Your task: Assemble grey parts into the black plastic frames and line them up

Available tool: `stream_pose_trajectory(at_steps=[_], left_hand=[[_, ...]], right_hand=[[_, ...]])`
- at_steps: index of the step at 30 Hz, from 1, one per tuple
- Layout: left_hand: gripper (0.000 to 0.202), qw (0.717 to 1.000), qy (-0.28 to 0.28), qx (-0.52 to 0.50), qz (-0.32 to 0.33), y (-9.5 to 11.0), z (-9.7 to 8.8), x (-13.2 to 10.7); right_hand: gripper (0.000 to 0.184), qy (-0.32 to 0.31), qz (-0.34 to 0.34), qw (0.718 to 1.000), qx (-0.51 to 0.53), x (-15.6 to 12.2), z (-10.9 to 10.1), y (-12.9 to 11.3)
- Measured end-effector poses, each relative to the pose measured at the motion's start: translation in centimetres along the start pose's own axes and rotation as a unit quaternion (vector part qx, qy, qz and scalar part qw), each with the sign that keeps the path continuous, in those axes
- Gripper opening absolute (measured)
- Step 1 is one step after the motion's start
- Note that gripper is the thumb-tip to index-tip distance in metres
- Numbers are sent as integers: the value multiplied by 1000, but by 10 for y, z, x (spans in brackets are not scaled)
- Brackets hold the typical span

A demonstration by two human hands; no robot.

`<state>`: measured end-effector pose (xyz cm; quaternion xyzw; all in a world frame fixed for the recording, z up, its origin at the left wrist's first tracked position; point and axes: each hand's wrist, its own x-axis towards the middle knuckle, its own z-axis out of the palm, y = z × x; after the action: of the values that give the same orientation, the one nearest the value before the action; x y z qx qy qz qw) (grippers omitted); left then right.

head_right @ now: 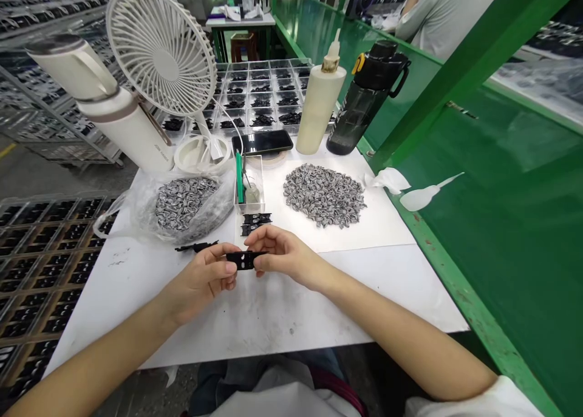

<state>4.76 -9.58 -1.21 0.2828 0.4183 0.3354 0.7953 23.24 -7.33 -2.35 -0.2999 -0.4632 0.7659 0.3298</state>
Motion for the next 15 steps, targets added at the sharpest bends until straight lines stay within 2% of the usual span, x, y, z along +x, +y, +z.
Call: stream_pose_trajectory(at_steps=[6,11,13,15], left_hand=[[21,1000,-12,-24,-7,-1,0,0],[19,1000,-2,-23,15,-7,1,1],[18,1000,6,-18,21,-9,1,2],[18,1000,17,-13,23,-11,2,4]], right_hand=[[26,17,-6,1000,-9,1,1,-1],[26,27,-9,999,-46,0,3,-1],[25,30,-15,996,-82,-1,3,-1],[24,37,-25,984,-173,-3,4,-3]])
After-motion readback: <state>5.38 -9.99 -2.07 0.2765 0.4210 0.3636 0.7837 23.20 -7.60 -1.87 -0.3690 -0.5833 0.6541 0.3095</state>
